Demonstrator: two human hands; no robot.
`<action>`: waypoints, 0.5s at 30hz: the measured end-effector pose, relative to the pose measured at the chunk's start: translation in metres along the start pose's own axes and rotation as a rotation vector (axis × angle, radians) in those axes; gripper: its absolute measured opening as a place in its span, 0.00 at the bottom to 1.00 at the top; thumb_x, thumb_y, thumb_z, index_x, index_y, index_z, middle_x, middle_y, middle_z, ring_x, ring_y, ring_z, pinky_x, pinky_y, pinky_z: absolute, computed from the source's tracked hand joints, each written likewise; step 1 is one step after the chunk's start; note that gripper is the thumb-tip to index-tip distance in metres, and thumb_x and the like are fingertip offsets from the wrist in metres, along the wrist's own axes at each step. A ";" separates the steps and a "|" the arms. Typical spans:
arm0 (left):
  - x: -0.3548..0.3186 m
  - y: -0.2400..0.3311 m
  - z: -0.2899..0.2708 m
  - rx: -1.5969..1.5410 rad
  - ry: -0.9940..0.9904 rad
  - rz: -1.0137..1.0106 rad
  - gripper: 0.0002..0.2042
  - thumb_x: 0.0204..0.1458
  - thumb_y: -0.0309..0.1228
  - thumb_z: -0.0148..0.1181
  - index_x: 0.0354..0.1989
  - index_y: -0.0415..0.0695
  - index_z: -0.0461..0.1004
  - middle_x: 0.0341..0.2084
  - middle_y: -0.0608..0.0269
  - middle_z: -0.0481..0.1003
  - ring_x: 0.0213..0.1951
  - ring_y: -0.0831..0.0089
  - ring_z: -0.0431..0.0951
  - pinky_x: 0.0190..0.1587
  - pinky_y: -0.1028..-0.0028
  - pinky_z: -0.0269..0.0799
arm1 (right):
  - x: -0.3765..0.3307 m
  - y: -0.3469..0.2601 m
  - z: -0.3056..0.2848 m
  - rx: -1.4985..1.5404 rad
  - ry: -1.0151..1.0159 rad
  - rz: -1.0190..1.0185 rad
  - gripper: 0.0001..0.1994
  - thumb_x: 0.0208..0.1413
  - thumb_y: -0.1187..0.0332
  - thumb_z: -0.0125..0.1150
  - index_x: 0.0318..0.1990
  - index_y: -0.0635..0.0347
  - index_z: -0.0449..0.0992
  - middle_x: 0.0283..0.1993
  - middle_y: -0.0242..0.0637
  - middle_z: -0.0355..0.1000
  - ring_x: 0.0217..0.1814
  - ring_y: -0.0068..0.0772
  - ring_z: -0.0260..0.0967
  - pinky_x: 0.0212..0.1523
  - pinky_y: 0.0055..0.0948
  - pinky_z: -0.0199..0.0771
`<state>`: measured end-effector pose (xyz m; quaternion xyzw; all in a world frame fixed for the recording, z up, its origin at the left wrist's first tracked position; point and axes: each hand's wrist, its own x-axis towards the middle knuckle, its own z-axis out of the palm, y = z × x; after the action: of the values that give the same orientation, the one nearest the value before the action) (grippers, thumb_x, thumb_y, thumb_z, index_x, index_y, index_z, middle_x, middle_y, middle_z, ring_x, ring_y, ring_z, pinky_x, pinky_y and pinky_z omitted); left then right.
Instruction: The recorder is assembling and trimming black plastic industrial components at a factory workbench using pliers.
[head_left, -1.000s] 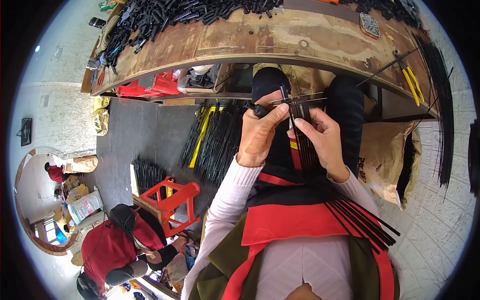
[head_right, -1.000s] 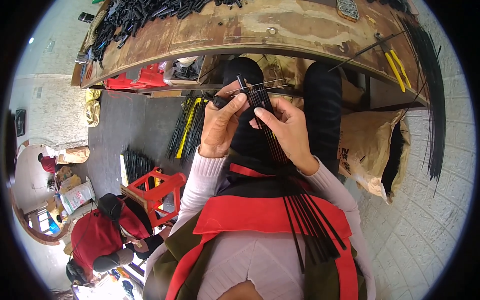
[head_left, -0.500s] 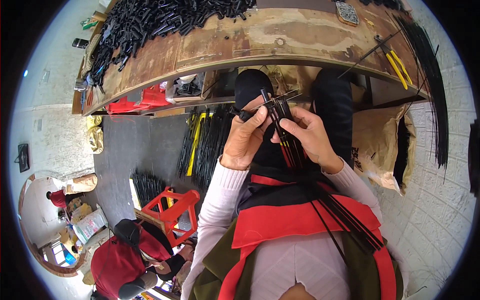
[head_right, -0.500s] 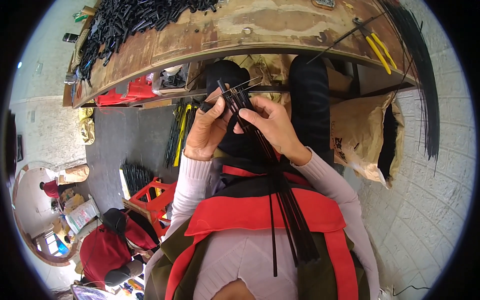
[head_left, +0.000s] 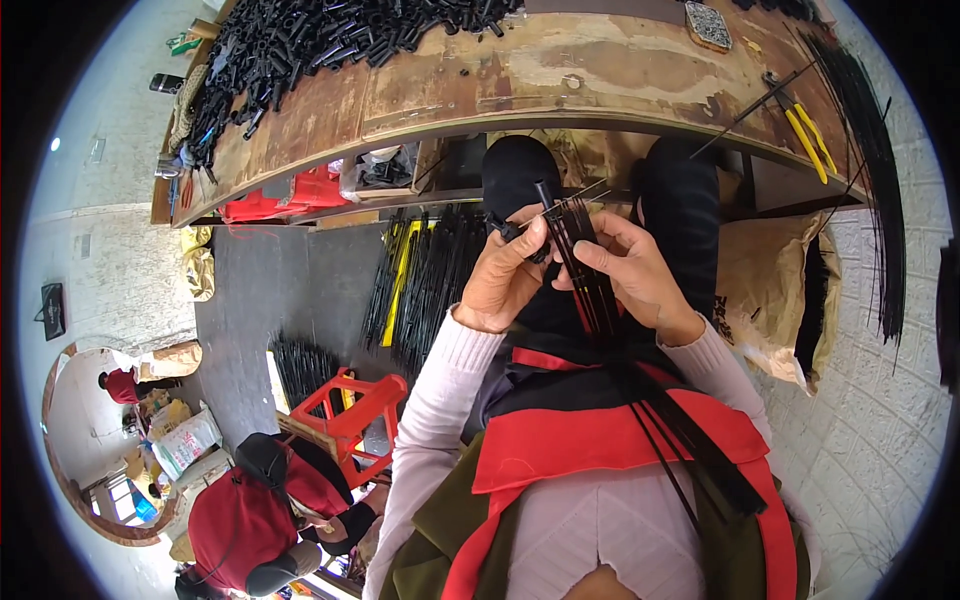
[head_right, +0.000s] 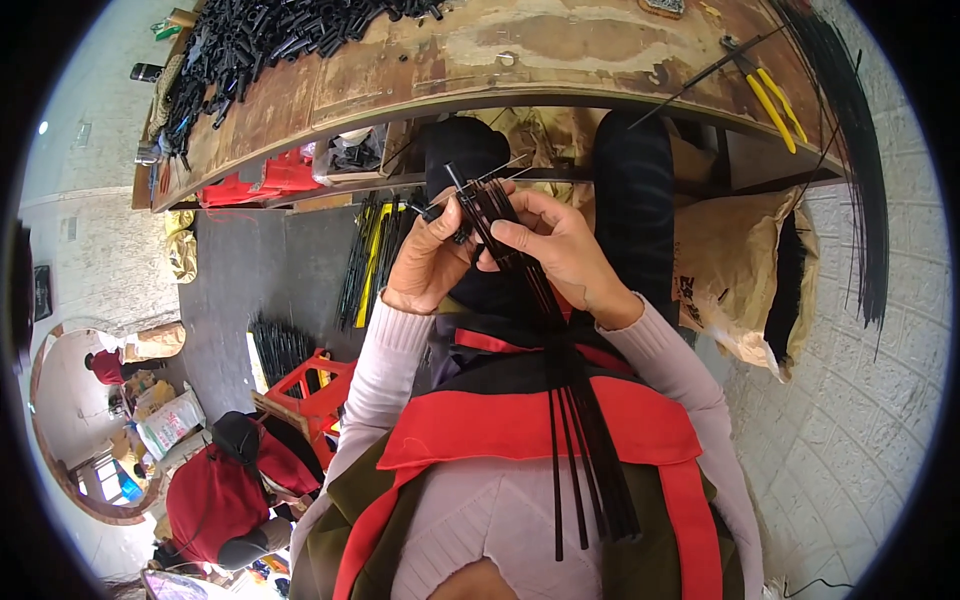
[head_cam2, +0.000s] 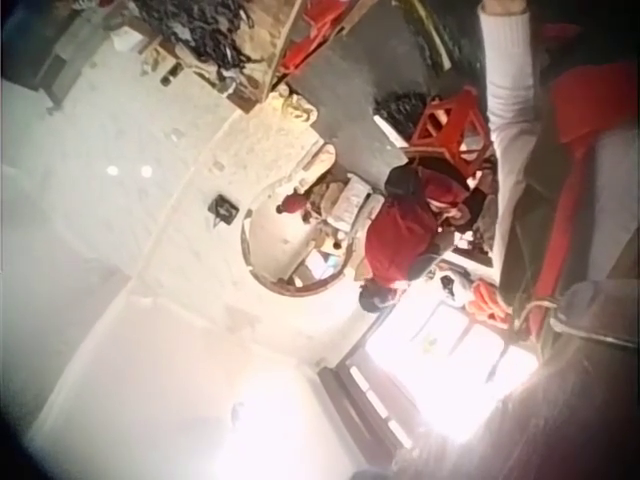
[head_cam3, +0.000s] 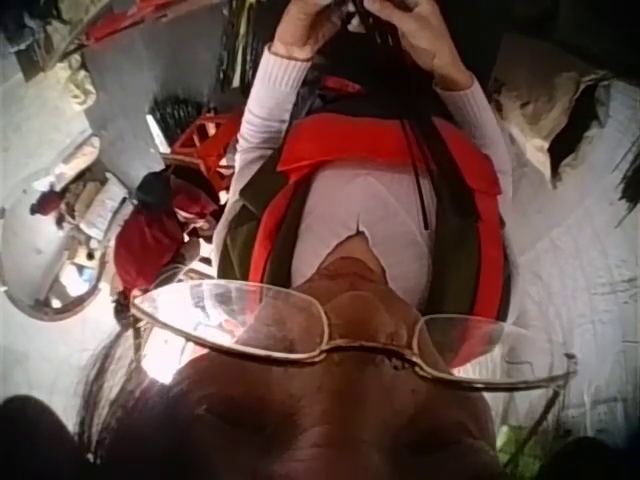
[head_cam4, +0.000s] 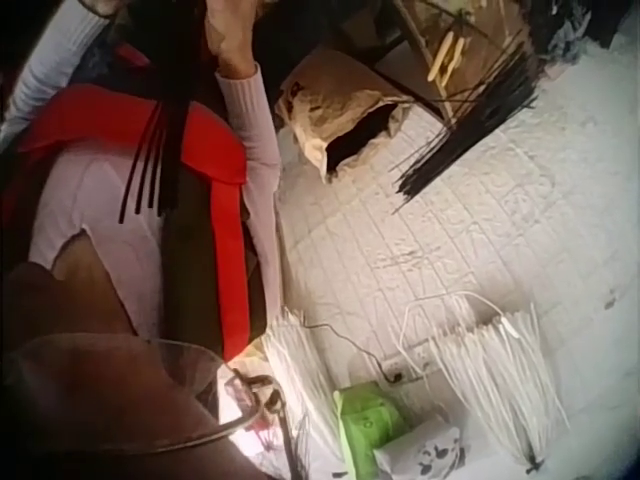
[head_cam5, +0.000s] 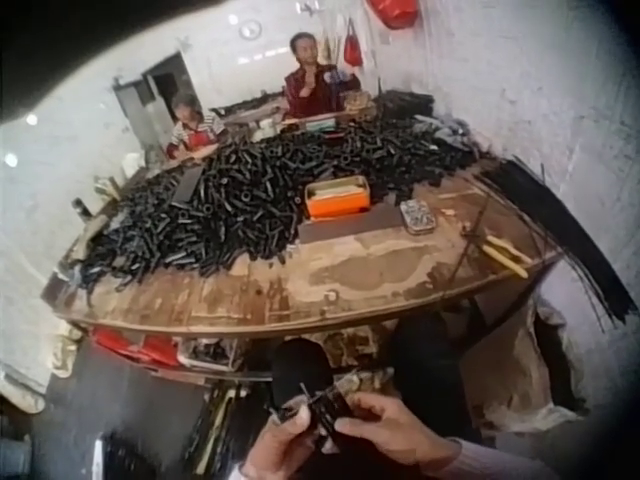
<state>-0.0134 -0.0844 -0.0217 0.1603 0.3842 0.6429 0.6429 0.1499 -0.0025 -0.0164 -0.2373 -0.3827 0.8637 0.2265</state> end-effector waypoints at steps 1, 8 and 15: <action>-0.001 0.001 0.001 0.008 -0.028 -0.004 0.23 0.59 0.42 0.57 0.55 0.38 0.69 0.49 0.61 0.75 0.46 0.77 0.76 0.41 0.81 0.74 | 0.000 -0.001 -0.002 0.033 -0.026 0.028 0.16 0.61 0.70 0.59 0.53 0.70 0.69 0.41 0.41 0.74 0.38 0.32 0.76 0.43 0.34 0.82; -0.009 -0.007 0.010 0.027 0.084 -0.057 0.24 0.59 0.46 0.58 0.56 0.39 0.69 0.55 0.55 0.72 0.53 0.72 0.73 0.50 0.76 0.70 | 0.000 0.000 0.001 -0.056 -0.082 -0.004 0.18 0.64 0.70 0.53 0.58 0.69 0.66 0.46 0.39 0.71 0.43 0.28 0.71 0.47 0.39 0.81; 0.032 0.054 0.033 0.164 -0.140 0.379 0.28 0.60 0.45 0.56 0.63 0.41 0.63 0.61 0.55 0.67 0.63 0.62 0.64 0.65 0.62 0.57 | -0.003 -0.003 0.004 -0.041 -0.101 -0.003 0.18 0.65 0.72 0.50 0.60 0.67 0.64 0.43 0.35 0.68 0.42 0.26 0.69 0.52 0.43 0.78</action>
<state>-0.0328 -0.0380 0.0284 0.3257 0.3525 0.7063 0.5205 0.1504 -0.0045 -0.0113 -0.1973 -0.4118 0.8661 0.2032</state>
